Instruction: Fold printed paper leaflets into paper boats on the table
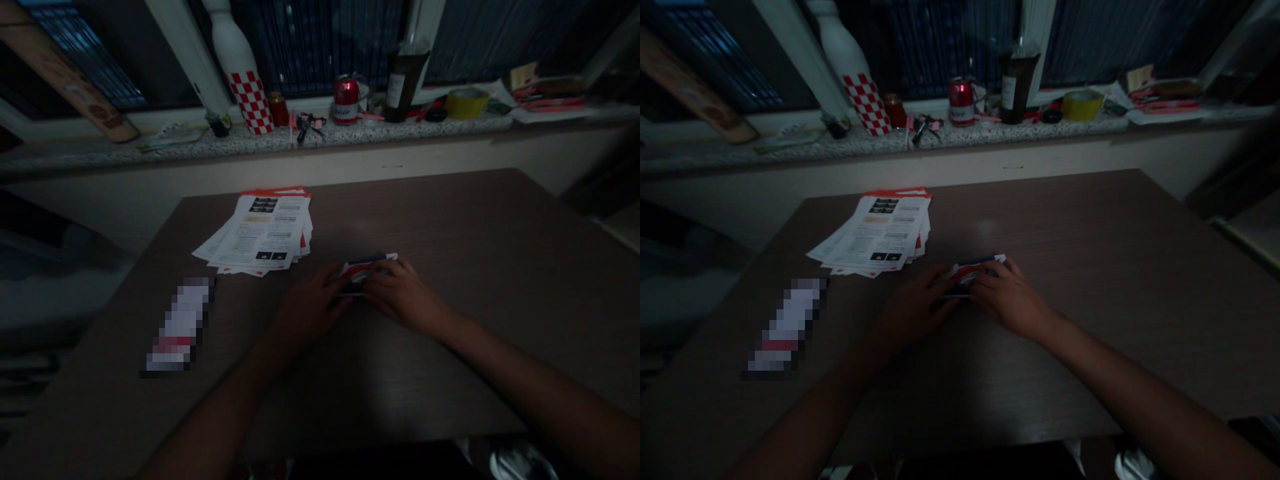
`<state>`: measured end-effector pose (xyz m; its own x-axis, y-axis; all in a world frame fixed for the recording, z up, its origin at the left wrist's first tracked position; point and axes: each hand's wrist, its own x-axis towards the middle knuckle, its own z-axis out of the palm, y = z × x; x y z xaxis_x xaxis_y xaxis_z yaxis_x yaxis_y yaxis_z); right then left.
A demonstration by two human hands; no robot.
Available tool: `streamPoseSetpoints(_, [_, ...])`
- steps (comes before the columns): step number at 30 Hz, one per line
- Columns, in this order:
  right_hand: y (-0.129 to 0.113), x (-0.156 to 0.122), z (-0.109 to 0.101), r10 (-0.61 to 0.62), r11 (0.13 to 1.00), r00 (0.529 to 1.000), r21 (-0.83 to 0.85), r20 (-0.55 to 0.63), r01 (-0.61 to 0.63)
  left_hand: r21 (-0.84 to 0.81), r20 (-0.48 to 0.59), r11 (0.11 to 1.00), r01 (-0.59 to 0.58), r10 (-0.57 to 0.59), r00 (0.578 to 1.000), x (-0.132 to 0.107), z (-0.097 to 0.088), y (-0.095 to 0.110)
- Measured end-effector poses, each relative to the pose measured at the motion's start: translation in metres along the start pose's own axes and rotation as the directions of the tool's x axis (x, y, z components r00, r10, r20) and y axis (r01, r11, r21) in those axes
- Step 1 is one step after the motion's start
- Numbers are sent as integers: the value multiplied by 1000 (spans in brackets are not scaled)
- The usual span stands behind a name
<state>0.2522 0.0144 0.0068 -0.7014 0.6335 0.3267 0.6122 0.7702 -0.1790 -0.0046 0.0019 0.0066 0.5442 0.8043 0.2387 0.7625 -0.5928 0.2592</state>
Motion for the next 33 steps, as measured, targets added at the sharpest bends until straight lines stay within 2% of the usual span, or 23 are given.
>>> streamPoseSetpoints(7, [0,-3,2,-12,1000,998,-3,-61,12,-1,-4,1000,-15,15,1000,1,-3,-3])
streamPoseSetpoints(13, [8,-4,-2,-27,999,981,-51,-192,17,-5,-53,999,-35,35,998,-1,-5,-7])
streamPoseSetpoints(18, [16,-5,-2,-7,999,992,-41,-123,2,1,-15,1000,-29,29,999,0,-8,-6])
streamPoseSetpoints(23, [16,-7,2,-1,1000,994,-29,-112,-2,83,28,995,-52,50,998,2,-9,-5])
streamPoseSetpoints(33, [17,-9,7,13,1000,996,14,-93,-12,51,1,997,-54,54,999,0,-7,-6])
